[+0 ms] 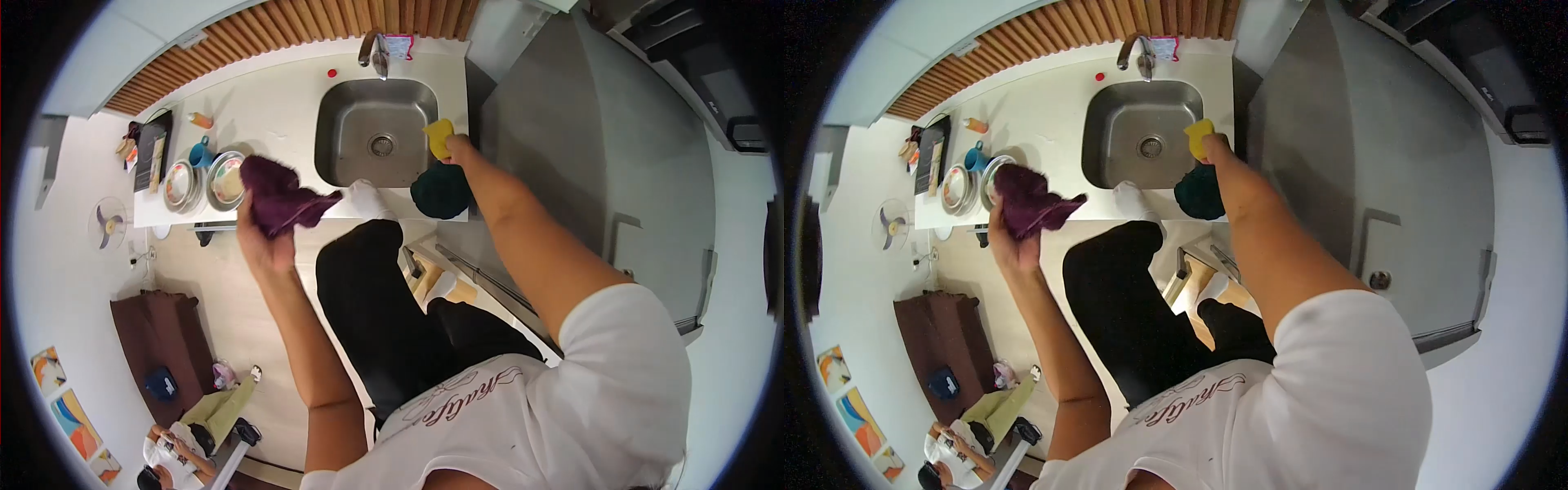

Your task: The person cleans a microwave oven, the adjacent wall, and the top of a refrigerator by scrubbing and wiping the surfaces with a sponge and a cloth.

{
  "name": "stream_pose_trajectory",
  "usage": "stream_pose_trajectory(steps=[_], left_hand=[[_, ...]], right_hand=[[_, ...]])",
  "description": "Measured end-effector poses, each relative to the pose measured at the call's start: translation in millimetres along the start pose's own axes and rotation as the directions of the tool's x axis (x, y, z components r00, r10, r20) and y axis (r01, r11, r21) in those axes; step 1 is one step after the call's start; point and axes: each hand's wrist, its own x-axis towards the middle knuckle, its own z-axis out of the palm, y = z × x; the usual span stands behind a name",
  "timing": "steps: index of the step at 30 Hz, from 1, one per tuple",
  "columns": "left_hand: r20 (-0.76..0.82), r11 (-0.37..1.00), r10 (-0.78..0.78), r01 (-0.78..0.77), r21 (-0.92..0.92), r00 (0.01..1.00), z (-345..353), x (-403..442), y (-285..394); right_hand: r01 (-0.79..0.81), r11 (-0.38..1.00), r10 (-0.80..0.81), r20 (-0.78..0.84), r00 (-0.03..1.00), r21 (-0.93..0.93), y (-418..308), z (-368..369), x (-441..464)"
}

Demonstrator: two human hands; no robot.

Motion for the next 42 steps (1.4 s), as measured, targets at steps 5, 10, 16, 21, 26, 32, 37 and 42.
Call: stream_pose_trajectory(steps=[5,10,16,21,26,32,37,42], left_hand=[[0.059,0.989,-0.096,0.102,-0.110,0.994,-76,52,-11],[-0.109,0.976,-0.213,0.206,-0.069,0.971,-157,136,-54],[0.157,0.311,0.429,-0.309,0.899,0.889,-286,253,-138],[0.469,-0.588,-0.344,-0.576,0.568,0.814,-209,216,-135],[-0.015,0.034,0.163,0.009,0.999,0.987,-156,217,-137],[0.537,0.426,0.456,-0.704,0.569,0.710,141,89,-136],[0.847,0.354,0.344,-0.892,0.282,0.405,303,-35,-160],[0.912,0.482,0.119,-0.826,0.292,0.392,389,-66,-217]], right_hand=[[0.018,0.999,-0.016,-0.043,0.999,0.051,106,-37,115],[-0.110,0.775,0.049,-0.114,0.992,-0.623,75,-32,57],[0.394,0.377,-0.053,0.405,0.913,-0.838,13,27,66],[0.643,-0.052,-0.381,0.610,0.694,-0.764,-109,74,-99],[0.565,-0.688,-0.056,0.810,0.584,-0.455,-192,48,-256],[0.782,-0.560,-0.460,0.888,-0.018,-0.274,-219,-134,-395],[0.797,-0.252,-0.850,0.520,0.089,-0.549,-237,-331,-428],[0.882,0.437,-0.874,-0.315,0.370,-0.177,-249,-511,-377]])
